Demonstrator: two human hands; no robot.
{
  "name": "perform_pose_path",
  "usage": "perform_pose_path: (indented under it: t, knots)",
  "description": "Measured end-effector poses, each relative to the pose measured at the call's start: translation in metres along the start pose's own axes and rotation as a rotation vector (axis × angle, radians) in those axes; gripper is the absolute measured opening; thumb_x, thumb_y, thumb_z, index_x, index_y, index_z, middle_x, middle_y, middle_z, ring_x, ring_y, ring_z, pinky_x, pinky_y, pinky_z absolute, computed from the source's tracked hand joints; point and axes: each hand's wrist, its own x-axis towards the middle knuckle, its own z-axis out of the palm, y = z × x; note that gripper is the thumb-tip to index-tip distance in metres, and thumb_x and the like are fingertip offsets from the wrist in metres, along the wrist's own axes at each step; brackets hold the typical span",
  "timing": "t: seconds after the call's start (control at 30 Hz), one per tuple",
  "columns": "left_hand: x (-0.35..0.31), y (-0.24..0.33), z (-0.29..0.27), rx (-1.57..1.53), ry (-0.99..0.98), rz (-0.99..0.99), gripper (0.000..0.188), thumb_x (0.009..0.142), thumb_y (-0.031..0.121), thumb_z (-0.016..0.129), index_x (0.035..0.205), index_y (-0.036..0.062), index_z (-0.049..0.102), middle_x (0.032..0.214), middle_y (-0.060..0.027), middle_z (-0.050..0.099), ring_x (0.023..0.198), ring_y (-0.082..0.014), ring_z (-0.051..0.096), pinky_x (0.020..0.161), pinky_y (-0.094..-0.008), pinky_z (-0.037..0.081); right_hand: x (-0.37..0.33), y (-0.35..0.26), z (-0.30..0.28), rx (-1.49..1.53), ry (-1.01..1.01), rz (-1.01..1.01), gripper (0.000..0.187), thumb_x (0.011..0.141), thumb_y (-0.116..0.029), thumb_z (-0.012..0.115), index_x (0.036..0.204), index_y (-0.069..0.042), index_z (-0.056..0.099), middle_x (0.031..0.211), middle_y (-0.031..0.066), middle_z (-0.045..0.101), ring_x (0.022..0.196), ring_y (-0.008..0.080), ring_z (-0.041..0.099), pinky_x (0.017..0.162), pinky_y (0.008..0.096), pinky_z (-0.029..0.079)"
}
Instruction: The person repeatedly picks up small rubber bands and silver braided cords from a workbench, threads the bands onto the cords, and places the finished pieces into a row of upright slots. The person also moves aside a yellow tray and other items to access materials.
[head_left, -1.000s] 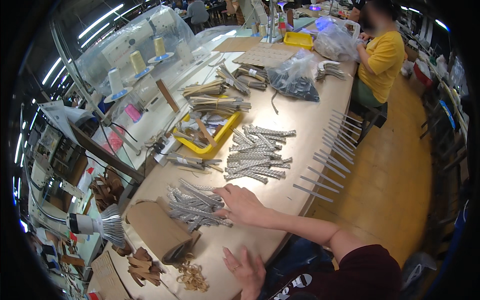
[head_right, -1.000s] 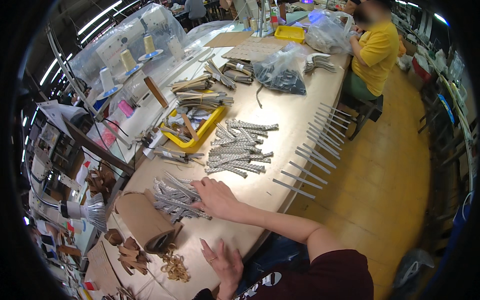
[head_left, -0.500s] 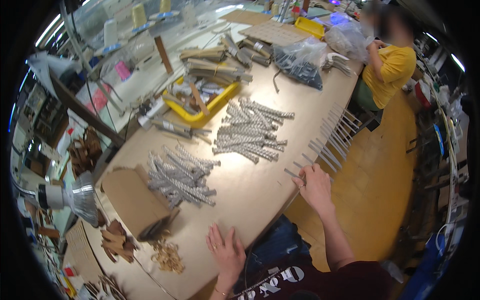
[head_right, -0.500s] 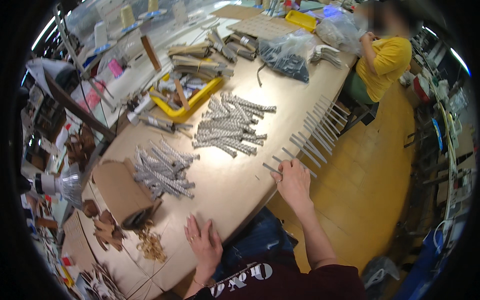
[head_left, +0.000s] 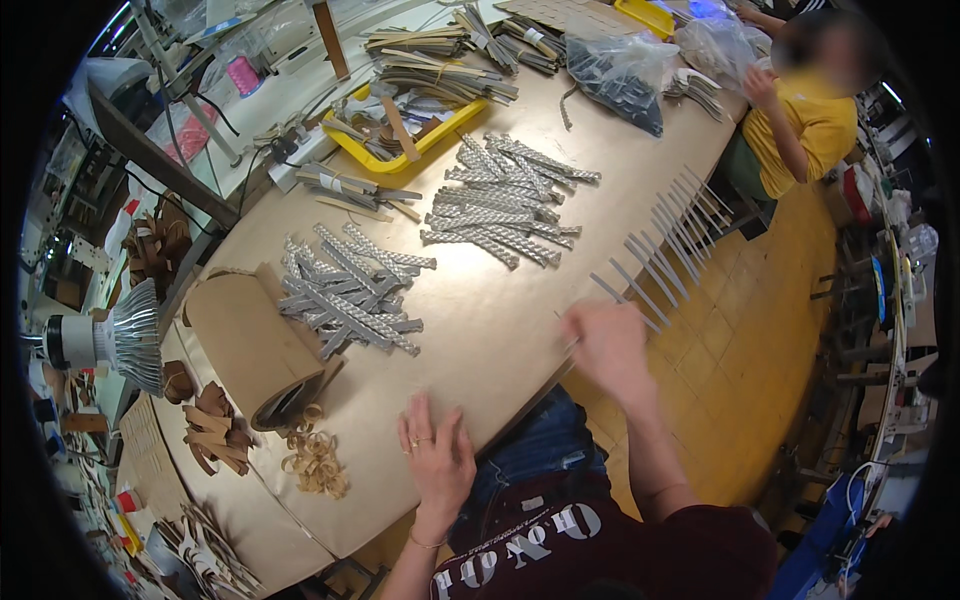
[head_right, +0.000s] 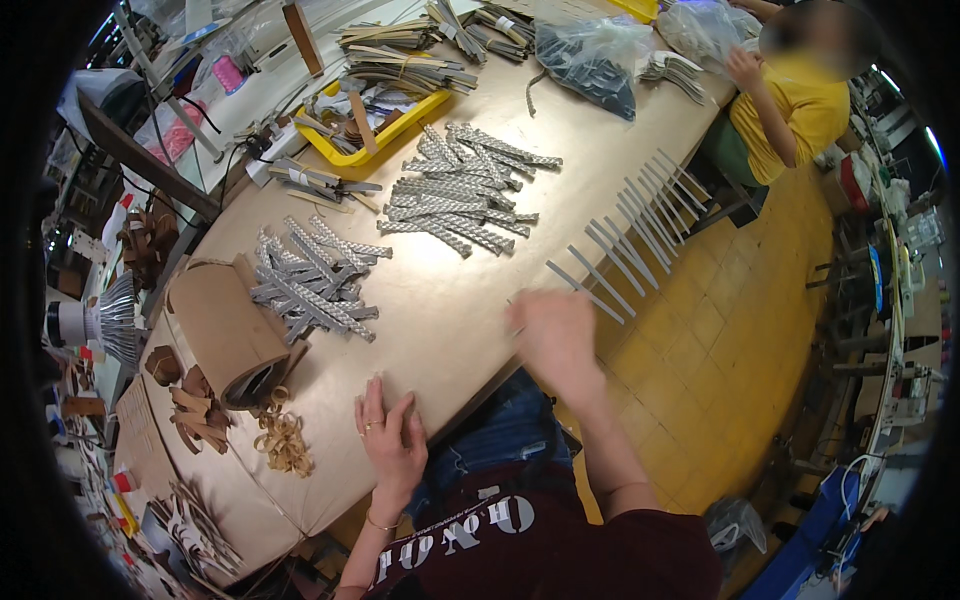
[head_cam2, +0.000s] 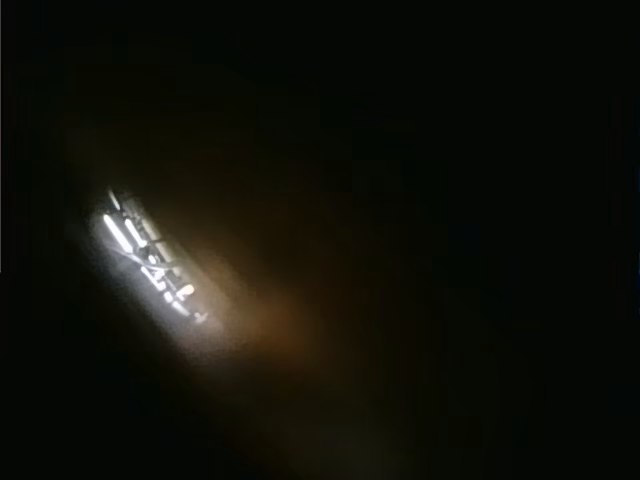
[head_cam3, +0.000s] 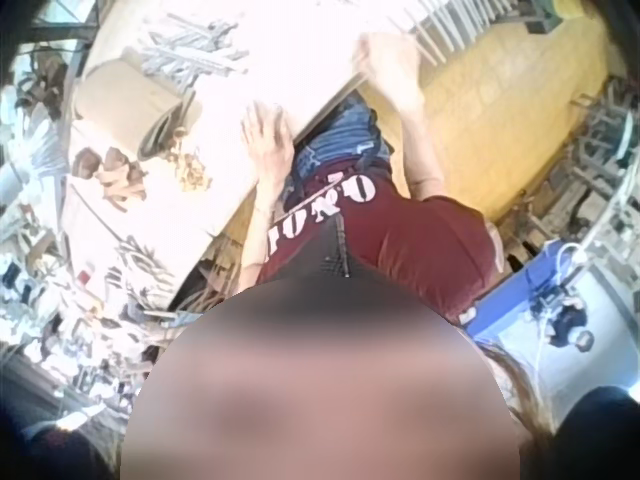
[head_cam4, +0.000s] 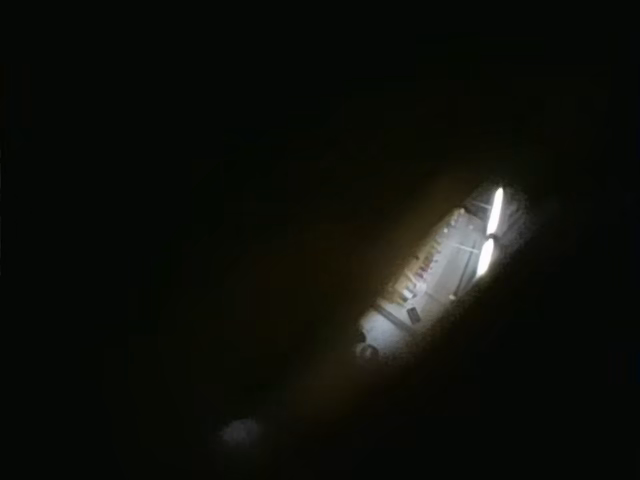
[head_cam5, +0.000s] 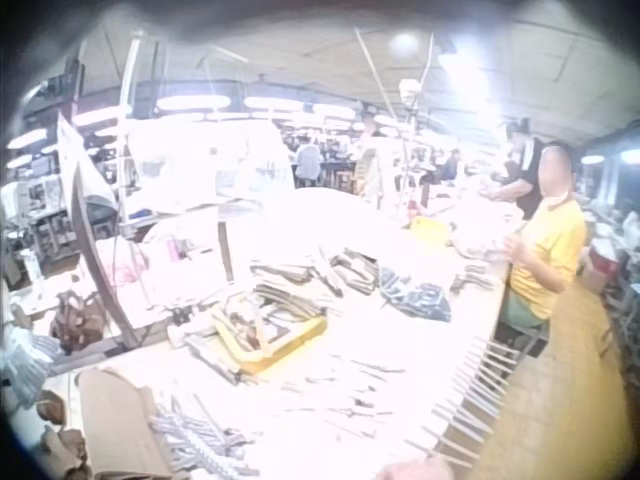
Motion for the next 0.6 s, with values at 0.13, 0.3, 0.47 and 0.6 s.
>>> perform_pose_path:
  t: [0.13,0.3,0.47,0.6]
  knots:
    - [-0.003,0.002,-0.010,-0.593,0.102,-0.136,0.036,0.089,0.016,0.066,0.122,0.0026,0.060,0.139,-0.0243,0.051,0.129,-0.0355,0.050,0.112,-0.0482,0.032,-0.027,-0.045,-0.005,0.737,-0.590,-0.655,0.021,0.089,-0.030,0.068,0.084,-0.010,0.064,0.079,0.0083,0.064,0.079,0.0316,0.062,0.074,0.0424,0.046]
    - [-0.004,0.012,-0.021,-1.037,0.154,-0.232,0.038,0.092,0.021,0.066,0.121,-0.0019,0.059,0.123,-0.0177,0.060,0.107,-0.0232,0.060,0.099,-0.0390,0.045,-0.017,-0.051,-0.005,0.478,-0.463,-0.438,0.022,0.093,-0.029,0.064,0.086,-0.008,0.063,0.080,0.0087,0.064,0.085,0.0310,0.062,0.077,0.0434,0.044]
    - [0.003,0.026,-0.014,-1.055,0.207,-0.415,0.021,0.099,0.013,0.059,0.111,-0.0044,0.063,0.097,-0.0112,0.068,0.086,-0.0148,0.064,0.079,-0.0280,0.051,-0.018,-0.043,-0.003,0.444,-0.507,-0.443,0.023,0.094,-0.031,0.063,0.094,-0.008,0.063,0.086,0.0080,0.064,0.090,0.0294,0.060,0.083,0.0420,0.042]
    - [0.011,0.021,-0.013,-1.003,0.200,-0.462,0.012,0.098,0.006,0.060,0.103,-0.0037,0.065,0.086,-0.0077,0.068,0.081,-0.0119,0.064,0.075,-0.0252,0.051,-0.021,-0.046,0.005,0.354,-0.386,-0.378,0.025,0.094,-0.034,0.062,0.103,-0.010,0.061,0.092,0.0079,0.065,0.096,0.0286,0.060,0.088,0.0421,0.040]
